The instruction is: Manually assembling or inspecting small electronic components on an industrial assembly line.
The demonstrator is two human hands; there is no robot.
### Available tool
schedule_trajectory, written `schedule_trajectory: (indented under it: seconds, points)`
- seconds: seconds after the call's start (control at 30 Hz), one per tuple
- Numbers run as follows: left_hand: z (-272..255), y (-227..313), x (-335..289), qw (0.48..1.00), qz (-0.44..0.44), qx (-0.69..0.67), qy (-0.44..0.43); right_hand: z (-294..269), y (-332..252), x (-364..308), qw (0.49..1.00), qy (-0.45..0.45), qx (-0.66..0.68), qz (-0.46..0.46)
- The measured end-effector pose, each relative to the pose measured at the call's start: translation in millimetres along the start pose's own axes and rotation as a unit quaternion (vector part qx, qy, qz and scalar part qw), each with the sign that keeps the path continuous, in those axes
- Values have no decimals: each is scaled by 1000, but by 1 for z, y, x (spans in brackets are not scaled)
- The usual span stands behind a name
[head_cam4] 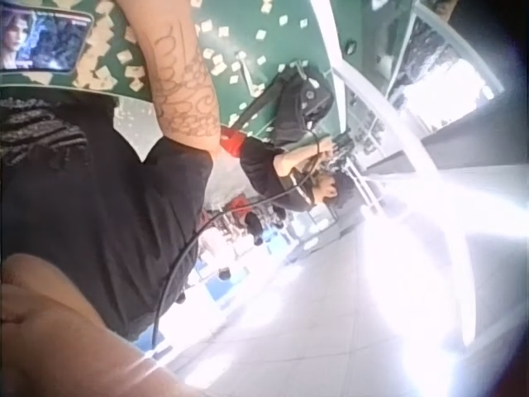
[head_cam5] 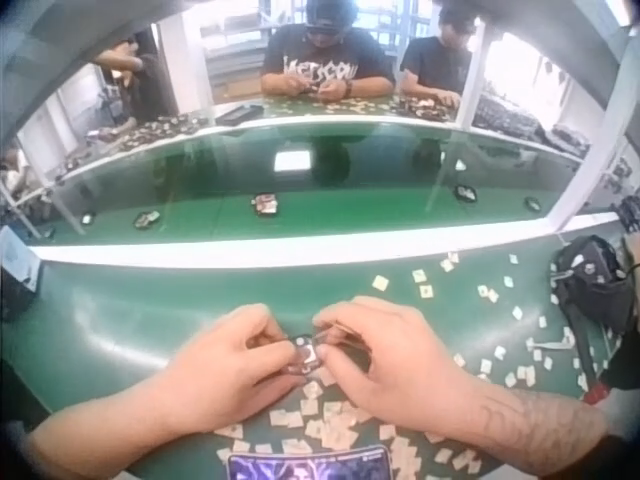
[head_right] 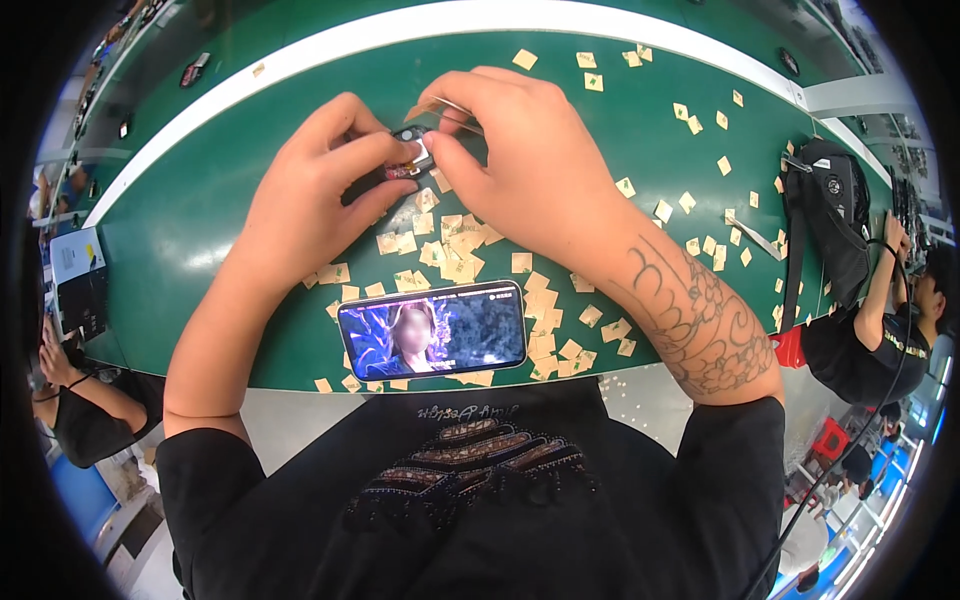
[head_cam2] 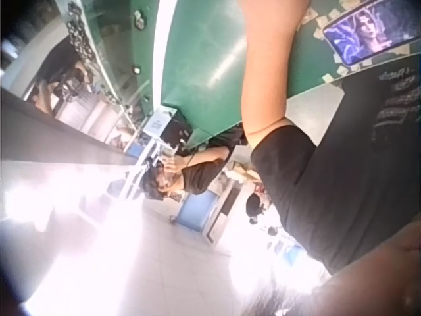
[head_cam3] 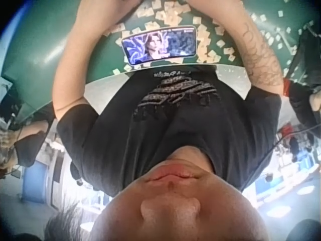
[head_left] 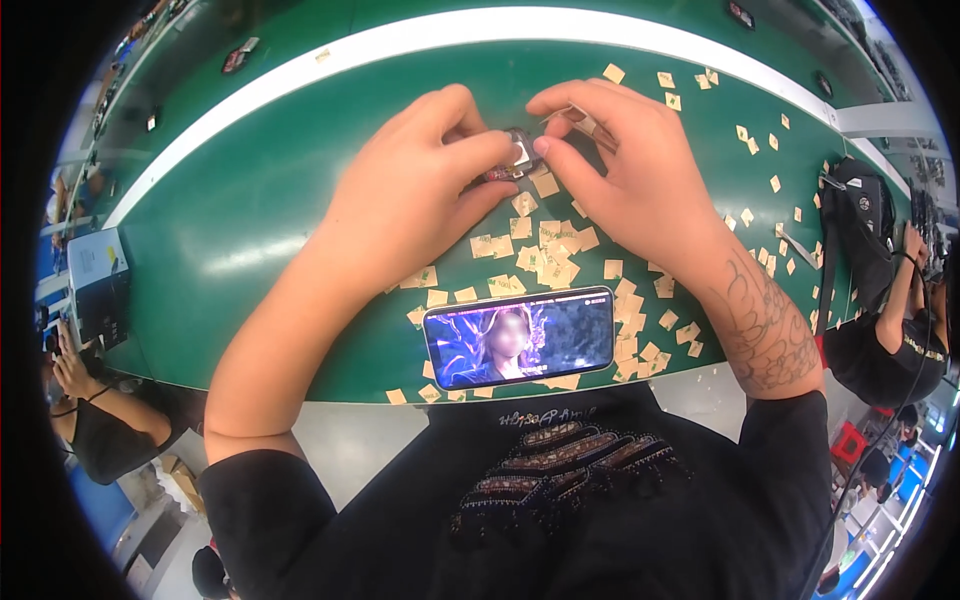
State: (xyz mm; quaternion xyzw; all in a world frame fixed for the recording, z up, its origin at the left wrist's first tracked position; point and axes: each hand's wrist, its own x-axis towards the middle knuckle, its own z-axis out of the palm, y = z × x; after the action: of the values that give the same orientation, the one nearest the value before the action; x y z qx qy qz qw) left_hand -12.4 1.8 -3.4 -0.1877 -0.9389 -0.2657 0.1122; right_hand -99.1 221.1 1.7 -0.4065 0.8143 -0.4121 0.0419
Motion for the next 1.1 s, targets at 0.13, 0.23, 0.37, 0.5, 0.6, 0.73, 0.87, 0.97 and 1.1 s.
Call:
schedule_trajectory:
  seconds: [0.13, 0.23, 0.37, 0.5, 0.6, 0.73, 0.87, 0.97, 1.1]
  points:
    - [2, -7, -1, 998, 19, -49, 18, 6, 5, 1, 999, -12, 34, 20]
    - [0, 2, 0, 997, 33, -49, 57, 3, 7, 3, 972, -91, 182, 119]
    - [3, 2, 3, 966, -107, -225, 74, 1, 3, 2, 959, -57, 241, 135]
    - [6, 1, 7, 928, -165, -333, 35, 9, 5, 4, 965, -34, 238, 110]
    - [10, -7, 8, 938, -171, -300, 20, 14, 11, 5, 979, -12, 199, 54]
    - [6, -23, 31, 951, -224, -204, 55, 0, 2, 8, 997, 57, 51, 30]
    - [17, -65, 91, 977, -102, -84, 167, 2, 9, 13, 996, 65, 36, 42]
    - [26, -80, 142, 978, -128, -65, 153, 2, 19, 9, 998, 48, 37, 31]
    - [36, -99, 182, 988, -22, 47, 147, 1, 32, 6, 995, 90, 35, -22]
